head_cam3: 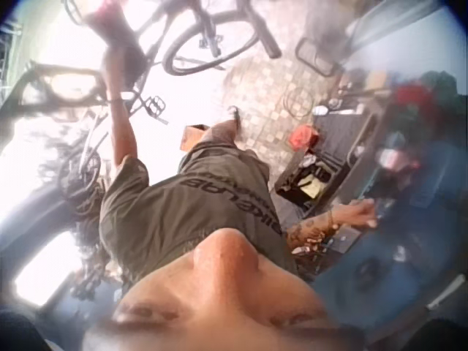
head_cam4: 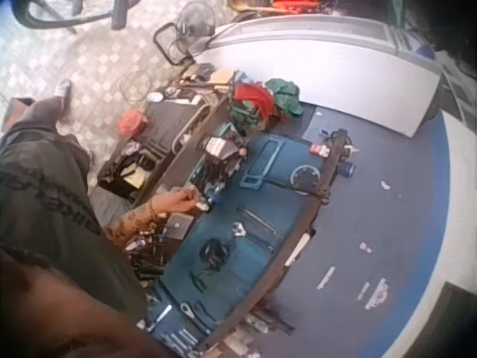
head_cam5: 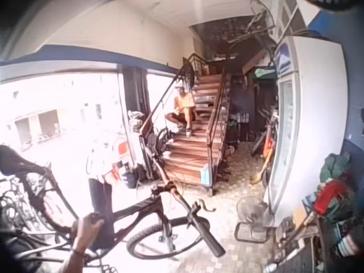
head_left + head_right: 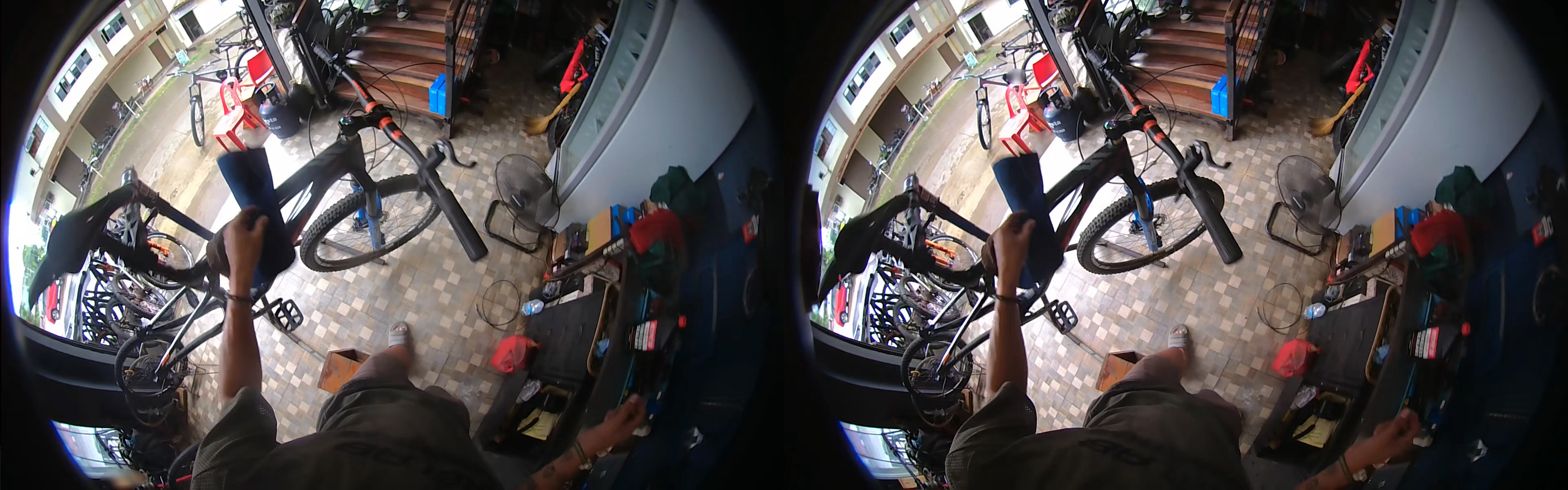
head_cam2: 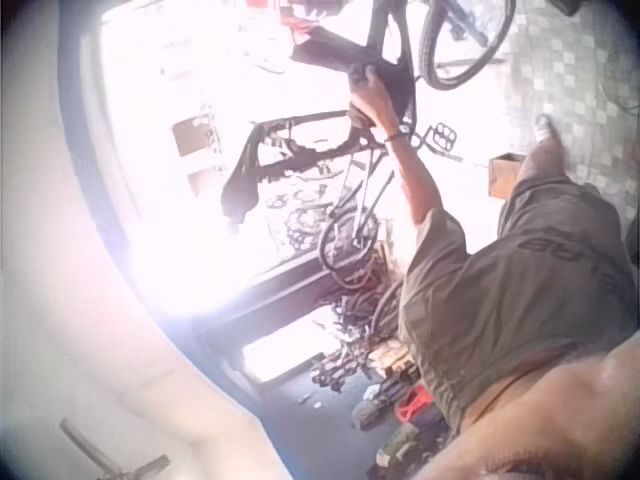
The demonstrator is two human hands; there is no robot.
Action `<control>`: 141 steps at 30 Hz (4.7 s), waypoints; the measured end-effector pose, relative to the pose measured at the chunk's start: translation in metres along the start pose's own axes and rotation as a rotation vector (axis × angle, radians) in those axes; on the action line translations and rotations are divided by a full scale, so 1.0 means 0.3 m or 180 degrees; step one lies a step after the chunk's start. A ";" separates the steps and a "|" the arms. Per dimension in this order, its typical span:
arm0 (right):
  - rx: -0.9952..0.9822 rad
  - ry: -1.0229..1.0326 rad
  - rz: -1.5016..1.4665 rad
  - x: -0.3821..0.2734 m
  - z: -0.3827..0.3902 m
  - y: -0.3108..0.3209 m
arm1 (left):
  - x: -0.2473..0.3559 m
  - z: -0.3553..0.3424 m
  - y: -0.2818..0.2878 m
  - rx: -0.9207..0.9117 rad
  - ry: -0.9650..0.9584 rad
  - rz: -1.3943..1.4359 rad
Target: The person adjusts and routes brake and gear cables on a bicycle handlebar, using an Allen key to tighten bolts and a cable cutter to trim excess cable. They repeatedly test the shifter and brake lever, wipe the handlebar with a cloth, and secure the cable housing with zip ties.
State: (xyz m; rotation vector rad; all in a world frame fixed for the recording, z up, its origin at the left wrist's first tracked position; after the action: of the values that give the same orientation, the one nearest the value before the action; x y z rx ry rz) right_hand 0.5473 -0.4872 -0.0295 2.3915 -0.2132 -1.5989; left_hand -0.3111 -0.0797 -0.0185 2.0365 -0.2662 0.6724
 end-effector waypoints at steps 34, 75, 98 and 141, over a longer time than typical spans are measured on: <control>-0.2219 -0.0069 -0.0573 -0.697 0.183 -1.676 | 0.610 -0.772 -0.804 -0.2093 -0.0900 0.0135; -0.5076 0.1285 0.0523 -1.317 0.796 -2.479 | 0.092 -0.661 -0.925 -0.4603 0.0743 0.2378; -0.4647 -0.1855 -0.1173 -0.649 0.967 -2.889 | 0.085 -0.282 -1.412 -0.3803 -0.2417 0.1298; -0.5904 -0.0022 -0.1060 -0.920 1.321 -3.425 | 0.547 -0.945 -0.854 -0.1490 0.0133 0.2019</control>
State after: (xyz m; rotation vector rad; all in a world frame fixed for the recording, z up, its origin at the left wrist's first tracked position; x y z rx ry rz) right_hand 0.0546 0.5162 -0.2284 0.8861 1.1621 -0.9136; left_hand -0.1634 0.3084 0.0029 1.4749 -0.9744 0.9289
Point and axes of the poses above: each hand's wrist, its own z-axis away from the middle knuckle, its own y-axis out of the back of the hand, x = y × z, the point moved 9 cm from there along -z, towards the middle knuckle, and after that the axes turned 1 degree about -x, right-handed, at the moved point
